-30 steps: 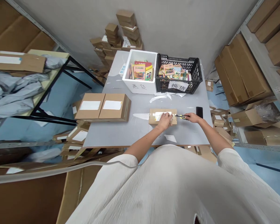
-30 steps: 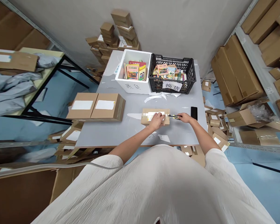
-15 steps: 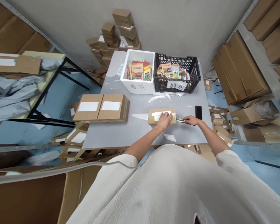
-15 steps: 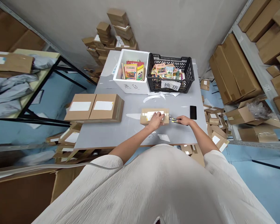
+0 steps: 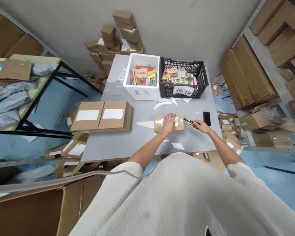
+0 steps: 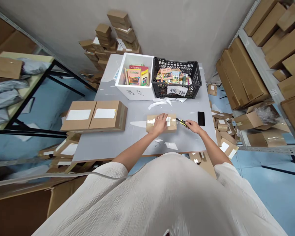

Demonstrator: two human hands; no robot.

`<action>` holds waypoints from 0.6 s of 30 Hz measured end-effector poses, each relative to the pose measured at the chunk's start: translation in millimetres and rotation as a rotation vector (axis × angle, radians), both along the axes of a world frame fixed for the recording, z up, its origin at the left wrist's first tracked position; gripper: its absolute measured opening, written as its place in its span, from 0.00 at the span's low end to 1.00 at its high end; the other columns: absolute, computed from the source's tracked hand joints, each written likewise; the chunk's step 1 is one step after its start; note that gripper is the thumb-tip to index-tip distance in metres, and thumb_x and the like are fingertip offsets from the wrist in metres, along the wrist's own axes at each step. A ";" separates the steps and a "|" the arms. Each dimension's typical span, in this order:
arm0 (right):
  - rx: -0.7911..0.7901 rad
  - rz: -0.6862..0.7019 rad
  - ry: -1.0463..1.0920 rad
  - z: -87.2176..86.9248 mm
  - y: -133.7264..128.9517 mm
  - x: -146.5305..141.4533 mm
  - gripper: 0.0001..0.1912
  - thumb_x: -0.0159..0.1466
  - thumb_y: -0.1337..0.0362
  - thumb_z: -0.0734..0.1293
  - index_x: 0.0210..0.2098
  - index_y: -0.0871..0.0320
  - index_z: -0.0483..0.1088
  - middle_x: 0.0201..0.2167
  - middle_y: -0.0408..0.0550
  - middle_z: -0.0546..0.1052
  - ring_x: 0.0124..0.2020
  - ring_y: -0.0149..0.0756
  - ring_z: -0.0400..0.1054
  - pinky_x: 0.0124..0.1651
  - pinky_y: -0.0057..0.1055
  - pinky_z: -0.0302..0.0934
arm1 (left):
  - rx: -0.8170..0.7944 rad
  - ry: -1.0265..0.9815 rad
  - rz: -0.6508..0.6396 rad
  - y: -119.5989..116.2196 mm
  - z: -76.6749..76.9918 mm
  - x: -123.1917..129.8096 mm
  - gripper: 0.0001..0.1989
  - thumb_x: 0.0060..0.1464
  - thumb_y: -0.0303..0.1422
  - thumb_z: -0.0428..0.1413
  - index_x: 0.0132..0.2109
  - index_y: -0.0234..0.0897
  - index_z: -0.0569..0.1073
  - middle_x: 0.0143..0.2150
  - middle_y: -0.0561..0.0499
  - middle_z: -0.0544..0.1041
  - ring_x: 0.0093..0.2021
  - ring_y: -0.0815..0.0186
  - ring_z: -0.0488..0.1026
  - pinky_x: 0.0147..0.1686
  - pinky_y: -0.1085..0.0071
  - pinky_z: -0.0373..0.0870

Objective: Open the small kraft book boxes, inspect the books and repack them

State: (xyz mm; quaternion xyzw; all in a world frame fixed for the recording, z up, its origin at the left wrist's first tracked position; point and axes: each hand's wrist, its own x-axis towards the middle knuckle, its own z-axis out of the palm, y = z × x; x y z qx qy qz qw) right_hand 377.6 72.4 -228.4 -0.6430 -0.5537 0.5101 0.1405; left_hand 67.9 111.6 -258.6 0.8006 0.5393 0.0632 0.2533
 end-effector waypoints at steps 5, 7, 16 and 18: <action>0.180 0.171 -0.176 5.1 -2.6 -2.4 0.20 0.75 0.53 0.69 0.61 0.49 0.84 0.50 0.51 0.85 0.52 0.49 0.78 0.61 0.43 0.71 | -0.074 0.050 0.047 11.7 -12.5 0.9 0.40 0.66 0.29 0.57 0.82 0.42 0.58 0.81 0.31 0.63 0.83 0.40 0.56 0.80 0.36 0.51; 0.201 0.244 -0.237 4.2 -3.3 -4.0 0.21 0.74 0.55 0.71 0.65 0.47 0.83 0.51 0.52 0.83 0.51 0.49 0.78 0.61 0.43 0.71 | -0.091 0.065 0.039 16.7 -15.6 1.2 0.39 0.66 0.30 0.59 0.81 0.43 0.60 0.80 0.31 0.65 0.82 0.40 0.57 0.79 0.35 0.50; 0.206 0.319 -0.359 -4.9 -4.2 -10.9 0.24 0.75 0.59 0.71 0.70 0.47 0.80 0.55 0.54 0.79 0.50 0.48 0.78 0.59 0.39 0.71 | -0.051 0.091 -0.035 13.7 -15.0 -4.6 0.33 0.71 0.31 0.51 0.80 0.37 0.63 0.80 0.31 0.65 0.83 0.43 0.57 0.82 0.39 0.46; 0.208 0.323 -0.359 -6.3 -4.5 -11.1 0.25 0.75 0.58 0.71 0.70 0.47 0.80 0.54 0.54 0.79 0.51 0.48 0.78 0.59 0.39 0.71 | -0.038 0.089 -0.045 8.5 -16.0 -5.5 0.33 0.73 0.32 0.48 0.81 0.34 0.61 0.82 0.30 0.62 0.85 0.43 0.54 0.83 0.38 0.43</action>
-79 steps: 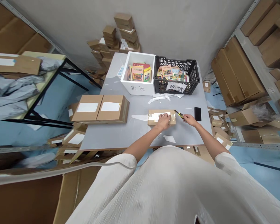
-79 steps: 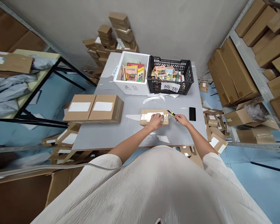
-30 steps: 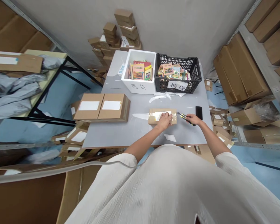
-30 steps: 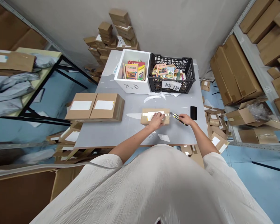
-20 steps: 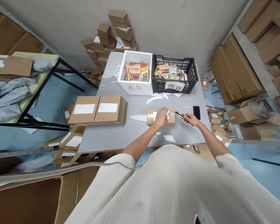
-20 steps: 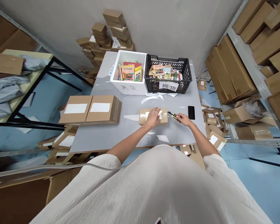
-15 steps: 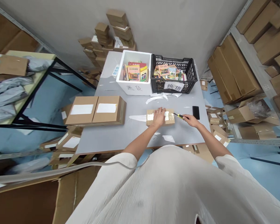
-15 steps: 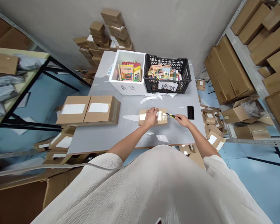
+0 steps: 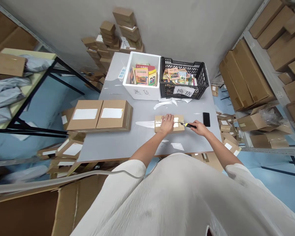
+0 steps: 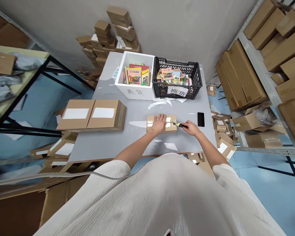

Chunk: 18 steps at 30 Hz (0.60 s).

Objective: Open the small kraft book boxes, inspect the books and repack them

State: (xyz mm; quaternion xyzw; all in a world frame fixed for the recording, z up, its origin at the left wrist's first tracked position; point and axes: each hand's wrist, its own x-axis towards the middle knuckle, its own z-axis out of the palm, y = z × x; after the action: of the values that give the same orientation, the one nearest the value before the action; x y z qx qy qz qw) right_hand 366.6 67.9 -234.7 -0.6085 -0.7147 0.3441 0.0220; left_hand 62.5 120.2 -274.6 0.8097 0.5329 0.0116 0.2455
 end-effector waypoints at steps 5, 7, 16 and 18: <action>0.039 -0.031 -0.018 -8.6 -5.3 -3.5 0.26 0.77 0.56 0.68 0.73 0.48 0.77 0.57 0.56 0.78 0.53 0.49 0.78 0.60 0.39 0.71 | 0.028 -0.008 0.008 -6.9 -2.9 -0.1 0.35 0.74 0.32 0.45 0.84 0.34 0.57 0.84 0.31 0.61 0.86 0.43 0.52 0.83 0.35 0.39; 0.065 -0.040 -0.029 -13.8 -8.5 -4.7 0.27 0.78 0.56 0.66 0.74 0.49 0.76 0.59 0.57 0.77 0.55 0.50 0.77 0.60 0.40 0.71 | 0.034 -0.008 0.008 -7.5 -3.9 -0.2 0.35 0.75 0.33 0.44 0.84 0.34 0.57 0.84 0.32 0.61 0.86 0.44 0.52 0.84 0.36 0.39; 0.270 -0.211 -0.011 -36.0 -14.5 21.0 0.27 0.77 0.54 0.65 0.71 0.55 0.75 0.58 0.61 0.78 0.58 0.57 0.75 0.63 0.49 0.73 | 0.047 -0.014 0.008 -8.6 -14.1 -1.6 0.34 0.77 0.34 0.39 0.83 0.30 0.60 0.84 0.31 0.62 0.86 0.44 0.52 0.84 0.36 0.40; 0.282 -0.273 0.016 -39.5 -15.0 26.8 0.28 0.75 0.52 0.66 0.69 0.56 0.76 0.58 0.61 0.78 0.59 0.58 0.75 0.64 0.51 0.73 | 0.057 -0.045 0.014 -9.1 -16.6 -2.8 0.34 0.77 0.35 0.40 0.83 0.30 0.60 0.84 0.31 0.62 0.86 0.43 0.52 0.84 0.36 0.40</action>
State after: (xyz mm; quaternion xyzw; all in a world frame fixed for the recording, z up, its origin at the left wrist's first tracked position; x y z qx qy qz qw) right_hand 393.4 52.8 -274.3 -0.6879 -0.6665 0.2394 0.1591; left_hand 59.7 111.1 -291.2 0.8121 0.5325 0.0469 0.2341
